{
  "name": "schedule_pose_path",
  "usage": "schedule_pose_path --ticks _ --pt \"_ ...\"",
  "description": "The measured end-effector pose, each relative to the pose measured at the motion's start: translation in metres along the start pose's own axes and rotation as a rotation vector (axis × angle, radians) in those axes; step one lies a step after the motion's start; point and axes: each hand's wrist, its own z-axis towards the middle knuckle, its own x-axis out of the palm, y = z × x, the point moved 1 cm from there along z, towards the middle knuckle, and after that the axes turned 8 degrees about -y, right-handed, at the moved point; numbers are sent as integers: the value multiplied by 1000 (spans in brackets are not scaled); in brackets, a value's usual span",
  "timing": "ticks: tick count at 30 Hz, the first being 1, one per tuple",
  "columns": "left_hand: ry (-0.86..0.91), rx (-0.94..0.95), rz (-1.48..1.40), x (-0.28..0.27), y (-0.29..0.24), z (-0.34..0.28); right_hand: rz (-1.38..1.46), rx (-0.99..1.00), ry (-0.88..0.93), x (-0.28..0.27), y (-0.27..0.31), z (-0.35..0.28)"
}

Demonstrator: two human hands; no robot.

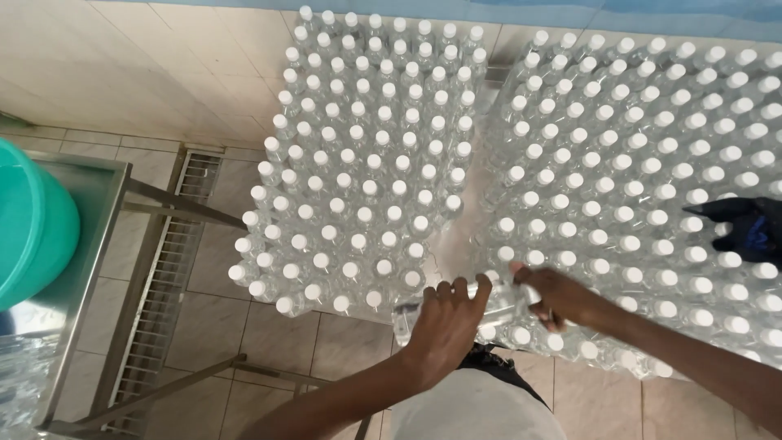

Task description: Manual tightening of screw caps on plastic water bottles arranged in a large grid on a metal table.

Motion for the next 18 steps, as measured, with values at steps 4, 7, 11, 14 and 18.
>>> schedule_pose_path --ticks 4,7,11,14,18 --pt "-77 -143 -264 25 10 17 56 -290 -96 -32 51 -47" --pt "-14 -396 -775 24 20 25 -194 -324 -234 -31 71 -49" --pt "43 -764 -1060 -4 46 0 -424 -680 -382 5 64 27" --pt "40 -960 -1059 -24 68 -25 -470 -765 -421 32 60 99" --pt "-67 -1032 -958 -31 90 -54 -357 -743 -451 56 61 169"
